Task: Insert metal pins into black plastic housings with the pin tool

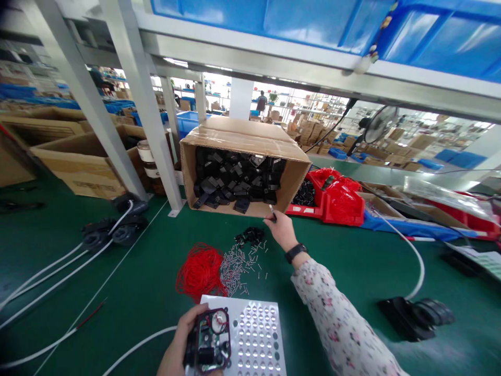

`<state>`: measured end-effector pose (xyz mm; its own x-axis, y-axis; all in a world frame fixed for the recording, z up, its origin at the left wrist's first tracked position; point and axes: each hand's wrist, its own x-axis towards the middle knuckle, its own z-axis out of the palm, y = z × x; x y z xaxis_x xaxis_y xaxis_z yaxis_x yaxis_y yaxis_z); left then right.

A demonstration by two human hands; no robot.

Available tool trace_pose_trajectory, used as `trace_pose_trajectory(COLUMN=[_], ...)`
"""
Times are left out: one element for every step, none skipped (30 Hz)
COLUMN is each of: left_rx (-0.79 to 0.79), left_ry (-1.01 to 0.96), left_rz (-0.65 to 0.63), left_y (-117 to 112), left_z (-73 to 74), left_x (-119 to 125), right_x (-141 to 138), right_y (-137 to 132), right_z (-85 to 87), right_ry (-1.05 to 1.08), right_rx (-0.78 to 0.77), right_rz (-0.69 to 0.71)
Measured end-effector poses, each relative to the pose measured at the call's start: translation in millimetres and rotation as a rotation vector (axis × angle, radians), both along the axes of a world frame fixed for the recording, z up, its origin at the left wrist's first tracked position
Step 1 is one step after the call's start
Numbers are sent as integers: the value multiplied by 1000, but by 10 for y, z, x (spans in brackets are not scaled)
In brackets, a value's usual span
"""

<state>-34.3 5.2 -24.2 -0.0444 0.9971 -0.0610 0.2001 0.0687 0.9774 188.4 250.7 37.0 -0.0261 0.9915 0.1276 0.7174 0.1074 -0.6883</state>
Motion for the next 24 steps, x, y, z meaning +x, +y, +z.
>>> trace_pose_trajectory(left_rx=[-1, 0, 9, 27, 52, 78, 103, 124, 139, 149, 157, 166, 175, 185, 198, 213, 233, 252, 267, 280, 292, 306, 322, 340], left_ry=[17, 32, 41, 46, 52, 62, 82, 113, 155, 205, 258, 311, 363, 409, 448, 477, 499, 515, 525, 534, 542, 551, 560, 571], left_rz=[2, 1, -3, -8, -13, -14, -8, -2, 1, -1, -7, -15, -25, -32, -36, -39, -40, -46, -52, -60, -64, -61, -51, -36], left_y=[-5, -9, -12, -13, -13, -14, -19, -30, -48, -72, -101, -134, -167, -196, -221, -239, -251, -256, -255, -251, -245, -239, -235, -233], left_z=[16, 41, 71, 104, 139, 173, 203, 229, 249, 263, 271, 275, 274, 270, 265, 261, 257, 255, 255, 257, 260, 263, 265, 265], left_x=[9, 18, 27, 36, 48, 61, 76, 93, 111, 130, 149, 167, 183, 198, 210, 221, 229, 235, 241, 247, 255, 264, 276, 290], right_x=[7, 12, 16, 16, 11, -1, -19, -46, -79, -117, -156, -195, -229, -259, -283, -301, -315, -327, -338, -350, -364, -380, -397, -413], right_y=[-172, -377, -610, -862, -1122, -1378, -1620, -1837, -2025, -2178, -2296, -2383, -2442, -2479, -2501, -2512, -2517, -2518, -2515, -2510, -2502, -2490, -2473, -2453], right_z=[57, 101, 130, 144, 145, 135, 117, 94, 68, 41, 16, -5, -22, -34, -41, -45, -46, -44, -39, -30, -16, 6, 35, 71], right_ry=[66, 134, 200, 261, 311, 383, 516, 620, 709, 793, 853, 900, 933, 946, 935, 899, 850, 798, 739, 671, 594, 515, 434, 356], right_rx=[-4, -27, -67, -112, -160, -223, -313, -369, -397, -418, -426, -437, -459, -493, -522, -534, -520, -480, -422, -356, -293, -242, -204, -177], right_rz=[7, 27, 49, 65, 84, 98, 101, 92, 79, 68, 56, 49, 44, 44, 45, 48, 55, 66, 77, 86, 93, 108, 135, 171])
